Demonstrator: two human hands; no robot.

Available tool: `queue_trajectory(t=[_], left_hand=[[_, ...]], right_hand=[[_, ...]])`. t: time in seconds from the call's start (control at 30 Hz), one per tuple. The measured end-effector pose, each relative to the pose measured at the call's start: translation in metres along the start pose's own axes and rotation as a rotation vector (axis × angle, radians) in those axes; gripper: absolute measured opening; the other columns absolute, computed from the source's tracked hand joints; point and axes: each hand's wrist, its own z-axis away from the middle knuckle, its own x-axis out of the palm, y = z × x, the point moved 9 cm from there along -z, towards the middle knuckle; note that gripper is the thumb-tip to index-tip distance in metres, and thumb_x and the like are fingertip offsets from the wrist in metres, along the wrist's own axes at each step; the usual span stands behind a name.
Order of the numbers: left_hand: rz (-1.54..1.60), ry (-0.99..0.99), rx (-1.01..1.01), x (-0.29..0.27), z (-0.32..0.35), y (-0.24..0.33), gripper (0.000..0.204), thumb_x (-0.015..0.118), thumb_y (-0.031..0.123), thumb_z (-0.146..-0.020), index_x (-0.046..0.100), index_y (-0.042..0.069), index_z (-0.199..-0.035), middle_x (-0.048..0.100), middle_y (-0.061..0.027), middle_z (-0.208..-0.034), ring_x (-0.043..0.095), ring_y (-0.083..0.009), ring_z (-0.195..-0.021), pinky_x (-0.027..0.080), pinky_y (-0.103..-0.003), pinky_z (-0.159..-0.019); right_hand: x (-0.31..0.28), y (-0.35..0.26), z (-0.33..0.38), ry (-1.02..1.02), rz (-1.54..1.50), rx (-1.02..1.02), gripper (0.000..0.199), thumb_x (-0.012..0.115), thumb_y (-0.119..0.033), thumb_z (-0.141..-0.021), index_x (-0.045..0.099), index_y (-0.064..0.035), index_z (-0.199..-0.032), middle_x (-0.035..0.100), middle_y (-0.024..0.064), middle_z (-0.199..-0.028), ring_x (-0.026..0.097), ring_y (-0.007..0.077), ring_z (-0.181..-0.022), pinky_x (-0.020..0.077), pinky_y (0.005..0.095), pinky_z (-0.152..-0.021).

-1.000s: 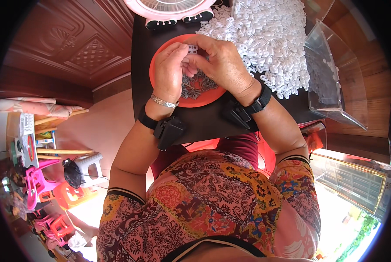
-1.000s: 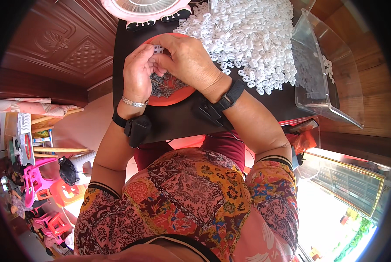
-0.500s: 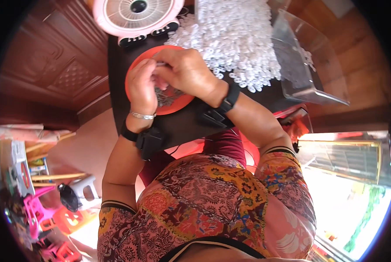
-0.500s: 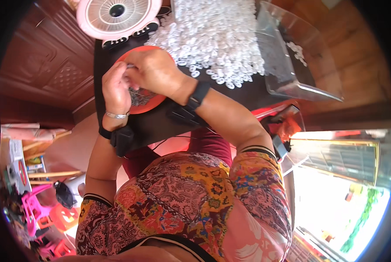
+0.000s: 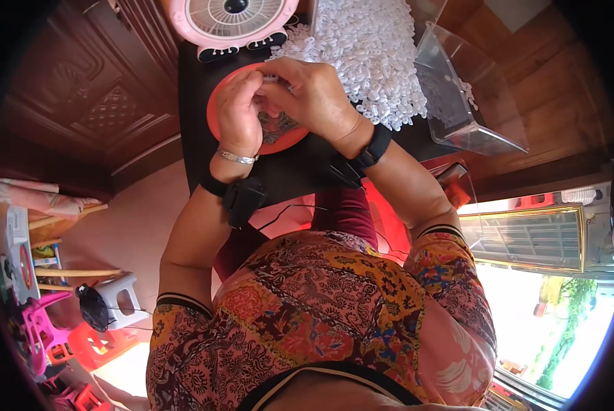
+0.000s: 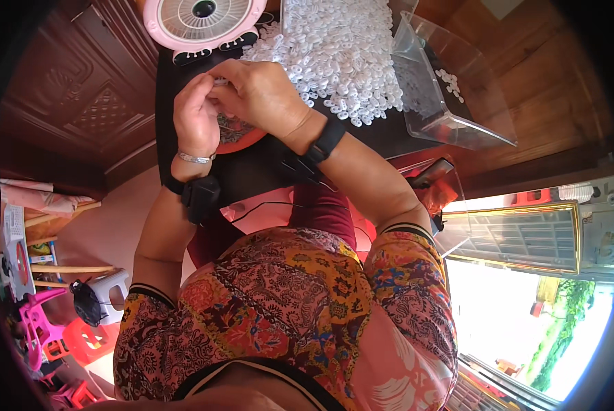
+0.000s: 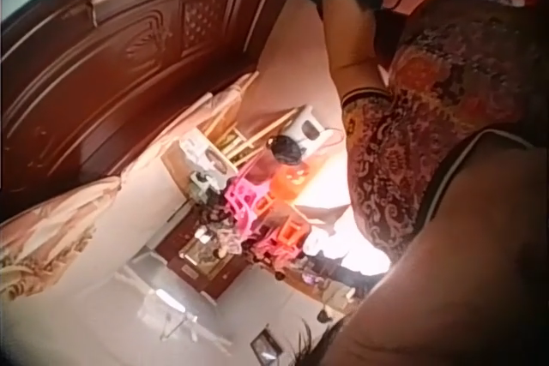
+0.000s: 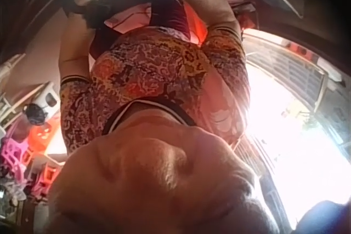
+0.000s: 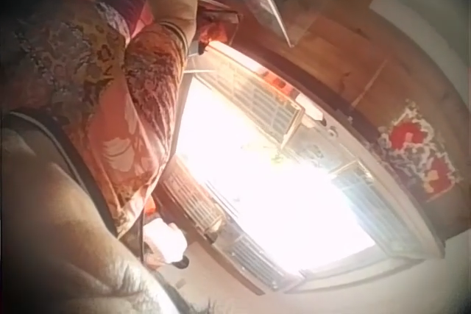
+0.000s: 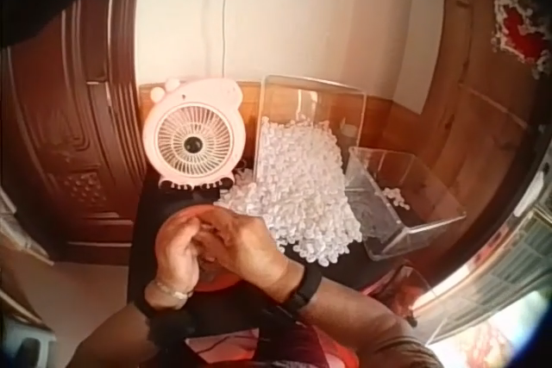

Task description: Manually inserting small metal pins into white plastic components for assembly.

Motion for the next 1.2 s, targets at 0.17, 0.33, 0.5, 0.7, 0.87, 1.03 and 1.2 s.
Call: queue_trajectory(t=[0.17, 0.33, 0.5, 0.7, 0.87, 1.03, 1.2], left_hand=[[-0.083, -0.057, 0.082, 0.0, 0.002, 0.007, 0.027, 0.05, 0.023, -0.091, 0.062, -0.001, -0.095, 0.063, -0.0054, -0.079, 0.056, -0.0102, -0.061, 0.045, -0.022, -0.055], [-0.073, -0.021, 0.109, -0.001, 0.005, 0.013, 0.029, 0.05, 0.024, -0.091, 0.061, -0.002, -0.096, 0.061, -0.0046, -0.075, 0.056, -0.011, -0.061, 0.045, -0.023, -0.054], [-0.085, -0.034, 0.094, 0.0, 0.003, 0.009, 0.033, 0.047, 0.028, -0.093, 0.063, -0.001, -0.089, 0.06, -0.0043, -0.068, 0.055, -0.0106, -0.057, 0.043, -0.022, -0.052], [-0.23, 0.028, 0.158, -0.006, 0.004, 0.011, 0.034, 0.047, 0.028, -0.093, 0.063, -0.001, -0.083, 0.057, -0.0016, -0.063, 0.049, -0.0075, -0.052, 0.038, -0.022, -0.046], [-0.209, 0.117, 0.144, -0.012, 0.007, 0.011, 0.033, 0.048, 0.027, -0.093, 0.063, -0.001, -0.082, 0.056, -0.0004, -0.064, 0.047, -0.0053, -0.05, 0.036, -0.02, -0.044], [-0.186, 0.107, 0.113, -0.009, 0.008, 0.01, 0.031, 0.048, 0.025, -0.092, 0.063, 0.0, -0.081, 0.055, 0.0005, -0.064, 0.045, -0.0042, -0.05, 0.035, -0.018, -0.043], [-0.193, 0.107, 0.09, -0.007, 0.011, 0.004, 0.03, 0.049, 0.025, -0.092, 0.063, 0.0, -0.082, 0.055, 0.0008, -0.063, 0.045, -0.0044, -0.049, 0.034, -0.018, -0.043]], right_hand=[[-0.008, -0.008, -0.001, 0.047, -0.042, 0.031, 0.024, 0.07, -0.016, -0.076, 0.062, -0.0041, -0.095, 0.066, 0.0122, -0.076, 0.065, 0.0295, -0.065, 0.052, 0.0345, -0.059], [-0.004, -0.005, -0.002, 0.006, -0.128, 0.088, 0.023, 0.073, -0.014, -0.072, 0.064, -0.005, -0.091, 0.065, 0.0116, -0.078, 0.065, 0.0287, -0.071, 0.0513, 0.0337, -0.061], [-0.011, -0.019, -0.006, 0.047, 0.011, -0.036, 0.024, 0.074, -0.009, -0.065, 0.065, -0.005, -0.087, 0.059, 0.0096, -0.077, 0.06, 0.0285, -0.073, 0.0504, 0.0347, -0.064], [0.002, -0.013, -0.008, -0.009, 0.059, -0.059, 0.019, 0.07, -0.007, -0.068, 0.063, -0.0045, -0.086, 0.059, 0.0107, -0.076, 0.06, 0.0293, -0.069, 0.05, 0.0364, -0.061], [0.007, -0.015, -0.008, -0.006, 0.053, -0.092, 0.016, 0.067, -0.006, -0.069, 0.062, -0.0046, -0.084, 0.059, 0.0105, -0.074, 0.06, 0.0297, -0.067, 0.0499, 0.0367, -0.059], [0.006, -0.012, -0.005, 0.027, 0.044, -0.105, 0.015, 0.067, -0.007, -0.069, 0.061, -0.0053, -0.082, 0.059, 0.0094, -0.07, 0.06, 0.0293, -0.065, 0.0496, 0.0366, -0.056], [0.002, -0.009, 0.001, 0.026, 0.045, -0.12, 0.014, 0.067, -0.008, -0.07, 0.06, -0.0053, -0.081, 0.058, 0.0093, -0.07, 0.06, 0.029, -0.064, 0.0495, 0.0362, -0.056]])
